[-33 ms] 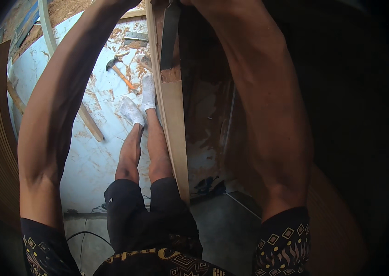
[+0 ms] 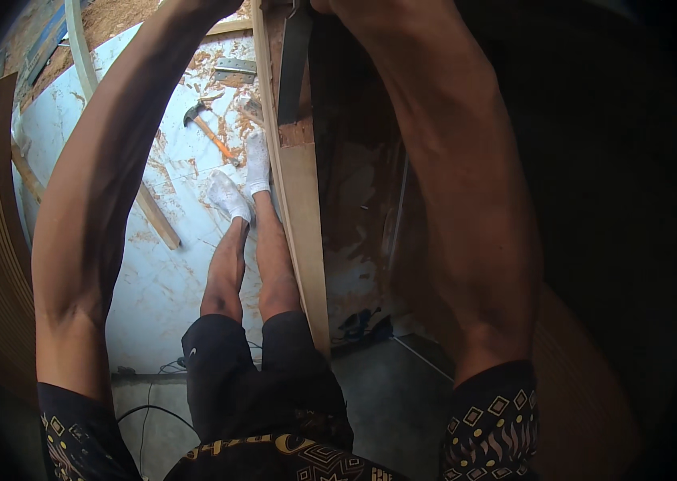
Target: The person carves a slot into a wooden frame and then into a wooden door panel using a chisel and a hammer, removing small wood shavings by hand.
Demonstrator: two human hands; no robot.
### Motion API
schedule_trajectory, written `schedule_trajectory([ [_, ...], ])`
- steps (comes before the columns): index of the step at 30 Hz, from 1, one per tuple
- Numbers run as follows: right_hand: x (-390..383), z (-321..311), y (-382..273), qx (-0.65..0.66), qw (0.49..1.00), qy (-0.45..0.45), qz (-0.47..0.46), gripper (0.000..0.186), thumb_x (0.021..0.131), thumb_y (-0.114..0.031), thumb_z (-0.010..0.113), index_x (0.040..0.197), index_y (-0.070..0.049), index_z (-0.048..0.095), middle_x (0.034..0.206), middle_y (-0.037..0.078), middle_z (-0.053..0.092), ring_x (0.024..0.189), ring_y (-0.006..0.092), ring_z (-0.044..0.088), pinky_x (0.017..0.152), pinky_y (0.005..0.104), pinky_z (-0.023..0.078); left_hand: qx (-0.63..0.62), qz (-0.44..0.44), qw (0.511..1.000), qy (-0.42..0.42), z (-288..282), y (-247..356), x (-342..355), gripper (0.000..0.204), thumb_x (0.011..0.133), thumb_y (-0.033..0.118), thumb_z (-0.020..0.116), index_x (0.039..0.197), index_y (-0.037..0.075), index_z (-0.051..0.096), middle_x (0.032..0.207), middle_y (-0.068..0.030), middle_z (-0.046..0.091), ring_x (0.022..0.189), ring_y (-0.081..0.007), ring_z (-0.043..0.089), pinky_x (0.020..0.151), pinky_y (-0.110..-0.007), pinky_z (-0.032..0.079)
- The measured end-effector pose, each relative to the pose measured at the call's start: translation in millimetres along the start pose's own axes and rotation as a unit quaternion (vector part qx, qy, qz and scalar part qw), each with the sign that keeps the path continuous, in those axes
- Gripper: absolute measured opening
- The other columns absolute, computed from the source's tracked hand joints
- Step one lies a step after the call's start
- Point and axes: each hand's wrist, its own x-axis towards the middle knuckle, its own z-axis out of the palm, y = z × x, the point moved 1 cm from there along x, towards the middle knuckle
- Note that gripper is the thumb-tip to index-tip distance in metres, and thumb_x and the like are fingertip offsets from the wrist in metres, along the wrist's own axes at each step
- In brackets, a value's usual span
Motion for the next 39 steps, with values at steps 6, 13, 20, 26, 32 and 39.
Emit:
schedule_trajectory([
  [6, 3.1, -9.0, 2.7, 0.001, 1.000, 0.012, 0.009, 0.042, 0.115, -0.041, 0.045, 0.082, -0.014, 0.045, 0.055, -0.007, 0.036, 0.037, 0.0057, 0.030, 0.030, 0.0273, 0.026, -0.083, -0.090, 0.989, -0.088, -6.1, 24.4, -12.1, 0.048, 0.081, 0.032, 0.085, 0.115, 0.000, 0.072, 0.099, -0.0186, 0.075, 0.087, -0.0291, 0.070, 0.077, -0.043, 0.057],
  [13, 3.2, -14.8, 11.9, 0.015, 0.999, 0.027, 0.037, 0.044, 0.114, -0.046, 0.048, 0.081, -0.016, 0.043, 0.054, -0.008, 0.034, 0.036, 0.0053, 0.029, 0.030, 0.0270, 0.026, -0.272, -0.118, 0.941, 0.162, 45.8, 2.2, -1.9, 0.087, 0.088, 0.035, 0.079, 0.156, 0.004, 0.036, 0.131, -0.0275, 0.063, 0.109, -0.0376, 0.068, 0.092, -0.043, 0.058],
  [20, 2.6, -23.8, 2.2, 0.018, 0.997, 0.060, 0.055, 0.045, 0.111, -0.050, 0.053, 0.083, -0.017, 0.044, 0.055, -0.006, 0.036, 0.037, 0.0064, 0.030, 0.032, 0.0279, 0.028, -0.077, 0.014, 0.967, 0.240, 38.5, 15.3, 4.5, 0.112, 0.081, 0.035, 0.084, 0.166, 0.001, 0.020, 0.155, -0.0334, 0.042, 0.132, -0.0465, 0.057, 0.110, -0.049, 0.052],
  [26, 1.4, -26.5, 7.4, 0.036, 0.997, 0.029, 0.058, 0.042, 0.110, -0.050, 0.055, 0.091, -0.013, 0.049, 0.060, -0.004, 0.041, 0.039, 0.0080, 0.036, 0.034, 0.0274, 0.032, -0.232, -0.043, 0.960, 0.152, 16.0, 46.8, -15.1, 0.111, 0.078, 0.029, 0.086, 0.165, 0.001, 0.023, 0.149, -0.0306, 0.048, 0.127, -0.0414, 0.061, 0.105, -0.047, 0.055],
  [32, -9.6, -36.8, -6.6, 0.066, 0.991, 0.069, 0.098, 0.040, 0.109, -0.049, 0.058, 0.104, -0.010, 0.050, 0.071, 0.000, 0.049, 0.047, 0.0113, 0.046, 0.041, 0.0284, 0.040, -0.294, -0.045, 0.942, 0.155, 6.0, 44.3, -32.0, 0.090, 0.088, 0.024, 0.078, 0.160, 0.001, 0.029, 0.145, -0.0271, 0.053, 0.124, -0.0349, 0.064, 0.103, -0.043, 0.056],
  [39, -61.9, -160.2, -31.7, 0.185, 0.981, 0.031, 0.044, 0.037, 0.110, -0.044, 0.056, 0.120, -0.009, 0.052, 0.091, 0.009, 0.056, 0.086, 0.0245, 0.058, 0.082, 0.0477, 0.053, -0.200, -0.136, 0.960, 0.142, 33.3, 39.9, -195.8, 0.065, 0.101, 0.032, 0.070, 0.152, -0.002, 0.047, 0.153, -0.0205, 0.052, 0.144, -0.0297, 0.049, 0.121, -0.045, 0.037],
])
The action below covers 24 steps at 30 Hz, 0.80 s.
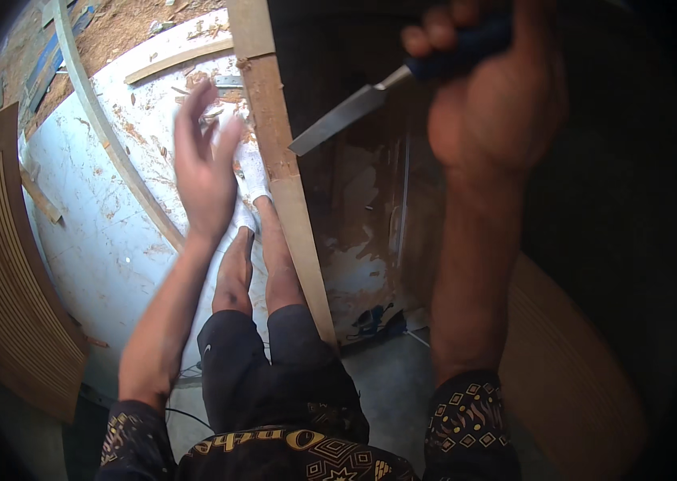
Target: The person carves a slot into a wooden frame and then into a wooden door panel using a chisel and a hammer, removing small wood shavings by hand.
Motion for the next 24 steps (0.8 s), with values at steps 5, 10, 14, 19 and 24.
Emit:
schedule_trajectory([
  [5, -84.2, -21.0, -23.0, -0.084, 0.959, 0.261, -0.076, 0.041, 0.109, -0.046, 0.058, 0.123, -0.009, 0.048, 0.092, 0.011, 0.057, 0.085, 0.0270, 0.059, 0.083, 0.0523, 0.053, 0.140, -0.025, 0.987, -0.081, 29.3, 12.2, -88.2, 0.109, 0.086, 0.030, 0.083, 0.165, -0.004, 0.018, 0.165, -0.0300, 0.029, 0.155, -0.0432, 0.030, 0.128, -0.049, 0.025],
  [10, -179.7, -38.2, -49.4, -0.314, 0.838, 0.433, -0.107, 0.046, 0.109, -0.047, 0.059, 0.126, -0.007, 0.046, 0.101, 0.015, 0.064, 0.093, 0.0234, 0.062, 0.087, 0.0449, 0.053, 0.132, 0.019, 0.989, -0.067, 39.7, -6.1, -85.6, 0.110, 0.084, 0.017, 0.077, 0.167, -0.003, 0.007, 0.165, -0.0337, 0.025, 0.155, -0.0492, 0.027, 0.129, -0.050, 0.024],
  [14, -252.7, -63.1, -86.4, -0.548, 0.742, 0.362, -0.132, 0.038, 0.107, -0.035, 0.067, 0.123, -0.005, 0.050, 0.100, 0.012, 0.068, 0.093, 0.0181, 0.065, 0.088, 0.0362, 0.054, 0.148, 0.005, 0.984, -0.100, 43.7, -0.4, -84.1, 0.115, 0.087, 0.027, 0.081, 0.167, -0.002, 0.004, 0.167, -0.0338, 0.023, 0.154, -0.0476, 0.030, 0.127, -0.049, 0.029],
  [19, -293.0, -17.8, -148.3, -0.668, 0.655, 0.352, -0.041, 0.031, 0.097, -0.020, 0.082, 0.102, -0.005, 0.056, 0.098, 0.009, 0.071, 0.083, 0.0143, 0.067, 0.078, 0.0306, 0.055, 0.211, -0.025, 0.966, -0.149, 31.1, -8.9, -74.1, 0.130, 0.087, 0.061, 0.078, 0.169, 0.007, -0.007, 0.169, -0.0329, 0.025, 0.156, -0.0496, 0.026, 0.125, -0.065, 0.020],
  [24, -316.1, 4.4, -213.9, -0.667, 0.665, 0.324, 0.083, 0.039, 0.088, -0.016, 0.089, 0.090, -0.006, 0.052, 0.103, 0.013, 0.076, 0.075, 0.0115, 0.068, 0.070, 0.0292, 0.057, 0.376, -0.128, 0.881, -0.257, 8.6, 23.8, -55.9, 0.140, 0.084, 0.074, 0.074, 0.167, 0.005, -0.014, 0.170, -0.0314, 0.023, 0.156, -0.0509, 0.024, 0.125, -0.060, 0.021],
])
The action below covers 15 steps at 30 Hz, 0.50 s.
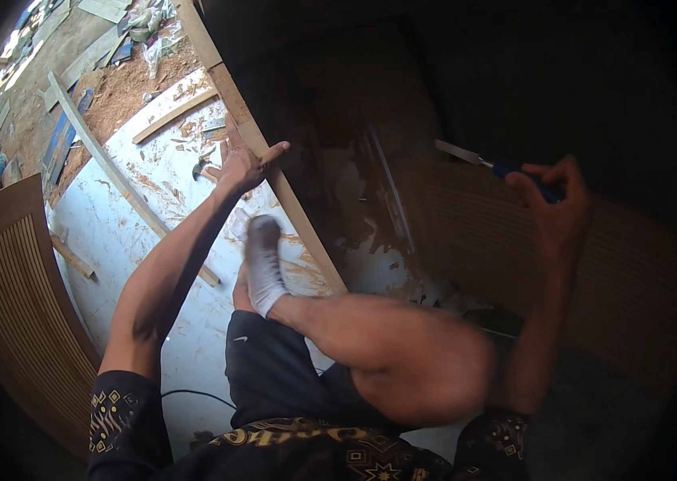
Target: The person carves a slot into a wooden frame and then into a wooden door panel using a chisel and a hammer, removing small wood shavings by hand.
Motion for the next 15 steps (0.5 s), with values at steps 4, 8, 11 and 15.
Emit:
schedule_trajectory([
  [4, 29.6, -78.9, 15.8, 0.008, 1.000, 0.000, -0.022, 0.040, 0.087, -0.013, 0.089, 0.088, -0.007, 0.049, 0.103, 0.013, 0.076, 0.073, 0.0122, 0.069, 0.065, 0.0267, 0.057, -0.014, -0.002, 1.000, 0.025, 11.1, -3.5, 1.6, 0.138, 0.084, 0.072, 0.075, 0.168, 0.017, -0.020, 0.171, -0.0301, 0.024, 0.160, -0.0476, 0.019, 0.121, -0.078, 0.011],
  [8, 37.0, -120.5, -6.8, 0.120, 0.991, -0.065, -0.015, 0.031, 0.089, -0.009, 0.084, 0.106, -0.004, 0.058, 0.098, 0.010, 0.072, 0.069, 0.0108, 0.067, 0.059, 0.0253, 0.055, -0.210, 0.051, 0.974, 0.072, 44.3, -3.5, 3.7, 0.134, 0.085, 0.052, 0.085, 0.170, 0.019, -0.014, 0.167, -0.0306, 0.032, 0.155, -0.0503, 0.030, 0.121, -0.072, 0.024],
  [11, 13.3, -60.6, 6.5, 0.157, 0.953, -0.258, 0.034, 0.043, 0.093, -0.014, 0.078, 0.132, -0.004, 0.060, 0.094, 0.006, 0.068, 0.063, 0.0076, 0.062, 0.054, 0.0235, 0.052, -0.169, 0.047, 0.974, 0.147, 26.2, -18.9, 5.3, 0.127, 0.087, 0.035, 0.085, 0.170, 0.017, -0.009, 0.160, -0.0326, 0.040, 0.147, -0.0496, 0.041, 0.122, -0.058, 0.033],
  [15, 7.9, -9.2, 24.0, 0.121, 0.916, -0.369, 0.096, 0.047, 0.100, -0.022, 0.071, 0.143, -0.008, 0.057, 0.096, 0.005, 0.066, 0.062, 0.0051, 0.055, 0.054, 0.0216, 0.047, -0.303, 0.072, 0.932, 0.188, 48.0, 23.8, -5.2, 0.112, 0.088, 0.024, 0.080, 0.172, 0.014, 0.005, 0.161, -0.0316, 0.040, 0.146, -0.0488, 0.044, 0.122, -0.053, 0.035],
])
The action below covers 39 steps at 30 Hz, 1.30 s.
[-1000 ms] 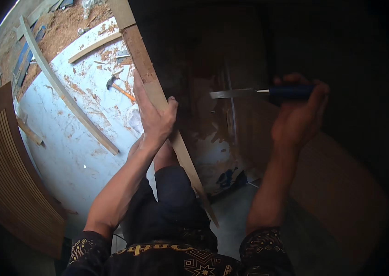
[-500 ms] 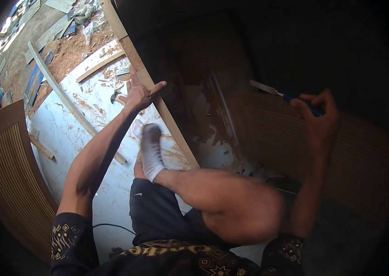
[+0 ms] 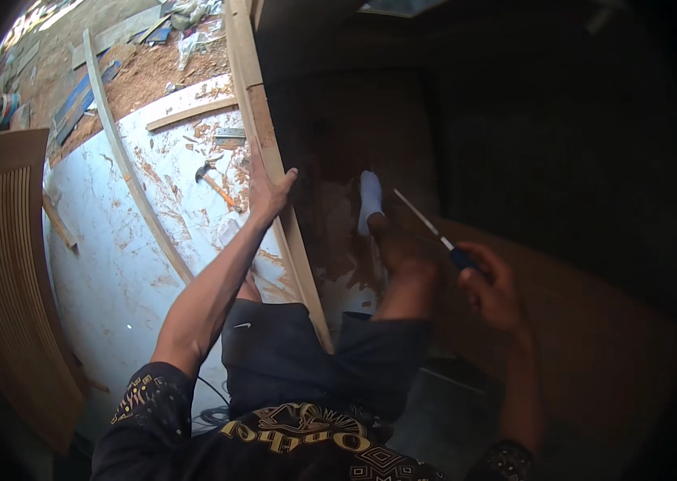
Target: The person carves a slot into a wooden frame and then into a wooden door panel using a chisel and a hammer, removing small wood shavings by hand.
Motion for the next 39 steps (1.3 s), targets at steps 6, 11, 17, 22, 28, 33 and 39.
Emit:
schedule_trajectory([
  [6, 123.7, 48.8, -30.2, 0.058, 0.982, -0.175, -0.051, 0.045, 0.101, -0.014, 0.067, 0.141, -0.009, 0.049, 0.104, 0.008, 0.064, 0.076, 0.0102, 0.062, 0.068, 0.0290, 0.054, 0.059, -0.044, 0.980, 0.185, 32.8, 5.0, -17.6, 0.079, 0.090, 0.016, 0.075, 0.160, 0.005, 0.041, 0.148, -0.0255, 0.056, 0.135, -0.0454, 0.055, 0.113, -0.050, 0.046],
  [11, 261.7, 72.1, -84.1, -0.118, 0.917, -0.337, -0.177, 0.054, 0.097, -0.006, 0.065, 0.149, -0.006, 0.047, 0.110, 0.012, 0.063, 0.085, 0.0159, 0.068, 0.079, 0.0339, 0.056, 0.163, -0.042, 0.955, 0.246, 9.2, 20.3, -19.0, 0.070, 0.088, 0.015, 0.076, 0.152, 0.004, 0.050, 0.132, -0.0271, 0.067, 0.117, -0.0473, 0.067, 0.100, -0.050, 0.055],
  [17, 343.7, 84.8, -82.7, -0.180, 0.749, -0.378, -0.514, 0.064, 0.091, -0.001, 0.065, 0.153, -0.005, 0.051, 0.107, 0.013, 0.064, 0.096, 0.0249, 0.069, 0.084, 0.0348, 0.055, 0.187, -0.091, 0.936, 0.285, 22.6, 25.1, -19.7, 0.065, 0.088, 0.040, 0.081, 0.137, 0.002, 0.062, 0.117, -0.0256, 0.074, 0.107, -0.0438, 0.072, 0.093, -0.049, 0.058],
  [22, 346.3, 97.2, -77.8, -0.173, 0.736, -0.416, -0.505, 0.063, 0.090, 0.002, 0.063, 0.152, -0.003, 0.054, 0.104, 0.015, 0.062, 0.087, 0.0267, 0.063, 0.079, 0.0361, 0.053, 0.212, -0.109, 0.935, 0.263, 23.4, 32.4, -26.6, 0.094, 0.080, 0.073, 0.078, 0.138, 0.002, 0.063, 0.123, -0.0225, 0.073, 0.111, -0.0414, 0.072, 0.095, -0.047, 0.057],
  [28, 355.7, 103.3, -84.6, -0.206, 0.714, -0.423, -0.519, 0.059, 0.091, 0.003, 0.065, 0.149, 0.000, 0.058, 0.103, 0.015, 0.063, 0.083, 0.0255, 0.062, 0.076, 0.0353, 0.052, 0.170, -0.237, 0.935, 0.203, 22.3, 48.4, -11.8, 0.106, 0.074, 0.086, 0.072, 0.134, -0.001, 0.064, 0.119, -0.0258, 0.073, 0.111, -0.0441, 0.071, 0.096, -0.050, 0.056],
  [33, 360.1, 102.4, -93.3, -0.255, 0.692, -0.401, -0.542, 0.054, 0.095, 0.001, 0.069, 0.148, 0.000, 0.059, 0.103, 0.015, 0.068, 0.084, 0.0248, 0.065, 0.078, 0.0346, 0.053, 0.182, -0.217, 0.905, 0.318, 41.9, 51.6, -0.8, 0.112, 0.069, 0.086, 0.076, 0.134, -0.004, 0.061, 0.117, -0.0284, 0.073, 0.114, -0.0458, 0.070, 0.099, -0.051, 0.056],
  [39, 350.5, 99.7, -117.8, -0.314, 0.672, -0.422, -0.521, 0.052, 0.094, 0.001, 0.071, 0.145, 0.002, 0.061, 0.108, 0.017, 0.071, 0.083, 0.0246, 0.066, 0.077, 0.0342, 0.054, 0.154, -0.161, 0.909, 0.352, 44.6, 49.2, -6.0, 0.116, 0.059, 0.081, 0.087, 0.134, -0.003, 0.059, 0.119, -0.0277, 0.073, 0.112, -0.0441, 0.072, 0.098, -0.050, 0.058],
])
